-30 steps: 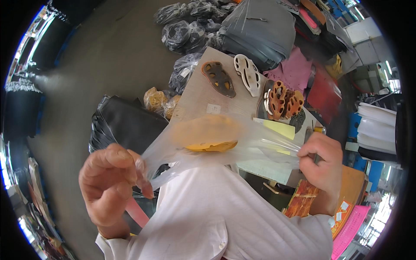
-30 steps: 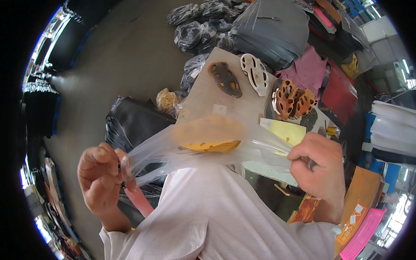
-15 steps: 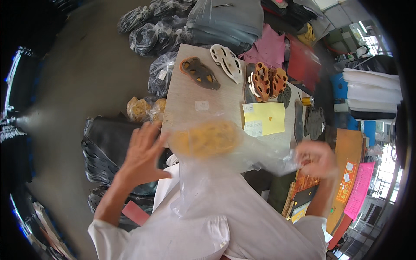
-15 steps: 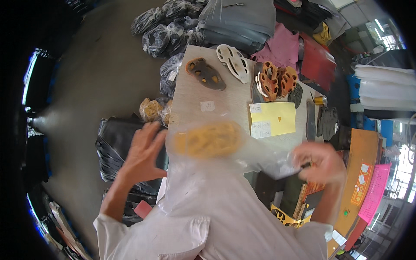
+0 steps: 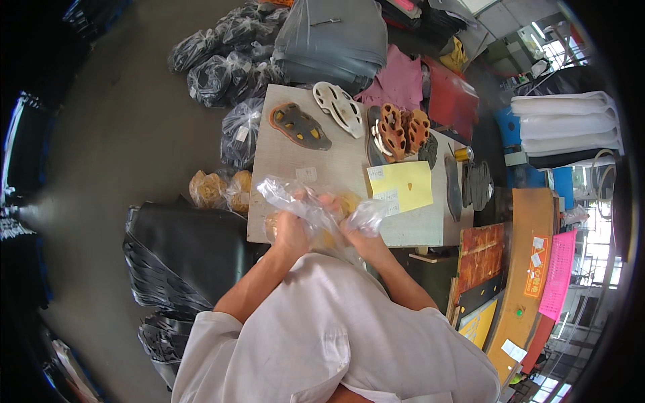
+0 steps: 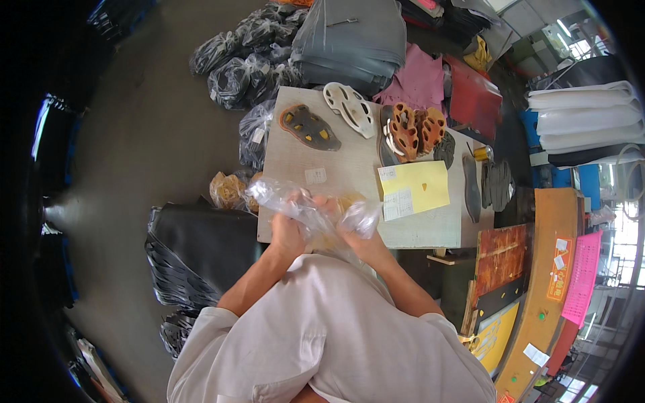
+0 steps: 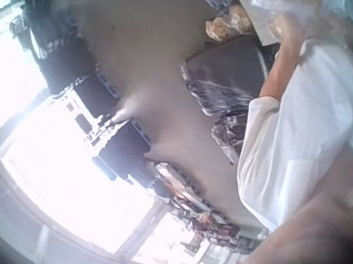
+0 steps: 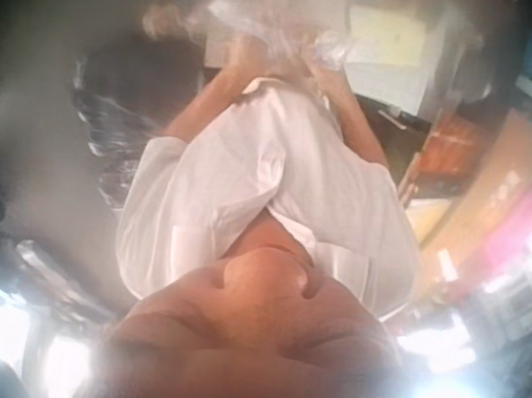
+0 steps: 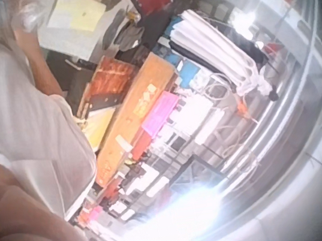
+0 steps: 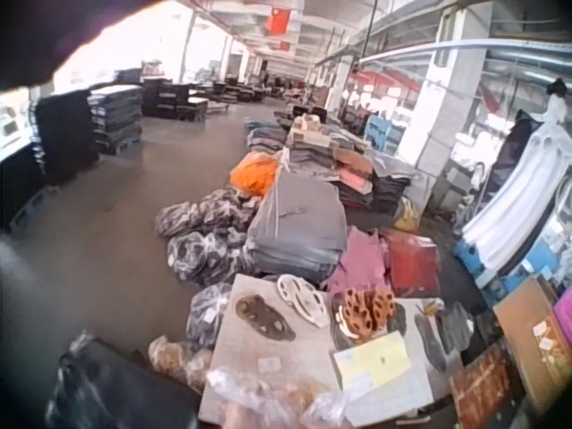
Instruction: The person trims small yellow foam cutouts using scissors, then stacks them and places them into a plastic bag. They tie the bag and return to the workbench to handle additional cutouts.
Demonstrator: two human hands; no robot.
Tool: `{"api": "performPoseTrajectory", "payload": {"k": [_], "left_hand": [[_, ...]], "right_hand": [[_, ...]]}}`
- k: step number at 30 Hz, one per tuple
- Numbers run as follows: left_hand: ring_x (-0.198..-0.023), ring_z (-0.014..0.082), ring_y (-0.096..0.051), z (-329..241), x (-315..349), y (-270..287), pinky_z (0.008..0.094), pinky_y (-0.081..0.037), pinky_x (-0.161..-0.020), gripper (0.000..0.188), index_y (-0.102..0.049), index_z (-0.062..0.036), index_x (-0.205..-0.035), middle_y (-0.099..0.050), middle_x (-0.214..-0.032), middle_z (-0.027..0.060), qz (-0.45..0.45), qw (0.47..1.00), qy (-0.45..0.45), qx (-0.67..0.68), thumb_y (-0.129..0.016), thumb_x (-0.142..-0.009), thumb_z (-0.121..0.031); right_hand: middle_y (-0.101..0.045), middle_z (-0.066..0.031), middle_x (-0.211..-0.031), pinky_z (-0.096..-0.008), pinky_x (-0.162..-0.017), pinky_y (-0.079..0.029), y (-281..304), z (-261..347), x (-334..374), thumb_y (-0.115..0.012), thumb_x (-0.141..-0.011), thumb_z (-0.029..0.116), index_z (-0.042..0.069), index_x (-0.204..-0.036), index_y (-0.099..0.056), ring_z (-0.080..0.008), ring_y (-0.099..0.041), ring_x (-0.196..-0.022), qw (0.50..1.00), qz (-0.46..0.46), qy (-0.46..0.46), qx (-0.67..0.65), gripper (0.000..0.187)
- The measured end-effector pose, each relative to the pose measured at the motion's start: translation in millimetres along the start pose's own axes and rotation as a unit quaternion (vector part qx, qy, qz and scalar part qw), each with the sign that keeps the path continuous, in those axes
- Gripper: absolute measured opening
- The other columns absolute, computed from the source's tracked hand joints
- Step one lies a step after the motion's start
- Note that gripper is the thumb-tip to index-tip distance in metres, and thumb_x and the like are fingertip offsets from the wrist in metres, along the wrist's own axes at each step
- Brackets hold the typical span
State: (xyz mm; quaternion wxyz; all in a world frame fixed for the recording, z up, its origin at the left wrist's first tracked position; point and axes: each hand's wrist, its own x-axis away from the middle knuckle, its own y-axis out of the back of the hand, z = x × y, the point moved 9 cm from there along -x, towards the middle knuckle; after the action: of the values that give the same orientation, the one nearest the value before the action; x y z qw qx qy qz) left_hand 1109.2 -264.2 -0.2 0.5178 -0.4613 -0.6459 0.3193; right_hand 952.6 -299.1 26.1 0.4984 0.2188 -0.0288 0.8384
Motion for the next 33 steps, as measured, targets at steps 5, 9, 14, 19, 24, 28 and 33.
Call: {"api": "performPoseTrajectory", "payload": {"k": [5,9,14,19,24,28,33], "left_hand": [[-0.053,0.0108,-0.037,16,-22,37,0.0320,-0.037,-0.051,0.009,-0.054,-0.0082,-0.104,-0.042,-0.068,-0.0006,-0.142,0.970,0.158,-0.120,-0.055,-0.102,-0.017],[-0.065,0.0154,-0.050,2,-30,17,0.0331,-0.046,-0.061,0.030,-0.050,-0.0044,-0.123,-0.053,-0.078,0.0039,-0.058,0.954,0.116,-0.270,-0.062,-0.096,-0.015],[-0.117,0.0252,-0.058,-7,6,-53,0.0362,-0.047,-0.101,0.077,-0.031,0.0006,-0.152,-0.057,-0.126,0.0173,0.190,0.838,-0.080,-0.505,-0.072,-0.087,-0.007],[-0.131,0.0230,-0.050,13,26,-76,0.0361,-0.042,-0.107,0.075,-0.036,-0.0003,-0.149,-0.050,-0.145,0.0143,0.270,0.809,-0.002,-0.523,-0.075,-0.086,-0.009],[-0.085,0.0118,-0.055,-1,10,-36,0.0290,-0.049,-0.068,0.039,-0.068,-0.0064,-0.124,-0.063,-0.115,0.0030,0.043,0.877,0.042,-0.477,-0.048,-0.110,-0.037],[-0.085,0.0119,-0.058,5,8,-14,0.0290,-0.051,-0.068,0.040,-0.067,-0.0053,-0.126,-0.065,-0.113,0.0029,0.022,0.919,0.105,-0.380,-0.050,-0.109,-0.037],[-0.078,0.0142,-0.061,8,5,-11,0.0303,-0.051,-0.065,0.040,-0.063,-0.0025,-0.129,-0.067,-0.100,0.0041,0.072,0.913,0.088,-0.391,-0.051,-0.109,-0.036]], "right_hand": [[-0.065,-0.0074,-0.101,-0.0382,-0.083,-0.052,-2,73,15,-0.074,-0.087,0.020,0.006,-0.104,-0.069,-0.0247,-0.064,-0.094,0.954,0.064,0.137,0.260,0.023],[-0.068,-0.0147,-0.097,-0.0440,-0.079,-0.054,-1,135,34,-0.075,-0.078,0.015,0.007,-0.098,-0.072,-0.0359,-0.067,-0.091,0.881,0.103,0.187,0.423,0.021],[-0.070,-0.0164,-0.093,-0.0426,-0.075,-0.055,-27,155,24,-0.073,-0.079,0.011,0.004,-0.098,-0.070,-0.0395,-0.067,-0.082,0.885,0.166,0.164,0.404,0.021],[-0.074,-0.0123,-0.098,-0.0355,-0.083,-0.057,-28,165,-5,-0.071,-0.083,0.010,0.005,-0.121,-0.072,-0.0231,-0.072,-0.086,0.930,0.248,0.187,0.194,0.038],[-0.071,-0.0088,-0.120,-0.0341,-0.089,-0.056,19,131,-52,-0.074,-0.088,0.014,0.006,-0.138,-0.063,-0.0155,-0.069,-0.100,0.922,0.229,0.171,0.262,0.052],[-0.071,-0.0113,-0.120,-0.0341,-0.084,-0.057,29,62,-78,-0.074,-0.089,0.020,0.013,-0.141,-0.063,-0.0187,-0.069,-0.099,0.942,0.236,0.036,0.237,0.053],[-0.074,-0.0058,-0.097,-0.0287,-0.076,-0.056,10,68,-72,-0.072,-0.093,0.016,0.003,-0.123,-0.072,-0.0121,-0.066,-0.081,0.958,0.225,0.118,0.132,0.033]]}}
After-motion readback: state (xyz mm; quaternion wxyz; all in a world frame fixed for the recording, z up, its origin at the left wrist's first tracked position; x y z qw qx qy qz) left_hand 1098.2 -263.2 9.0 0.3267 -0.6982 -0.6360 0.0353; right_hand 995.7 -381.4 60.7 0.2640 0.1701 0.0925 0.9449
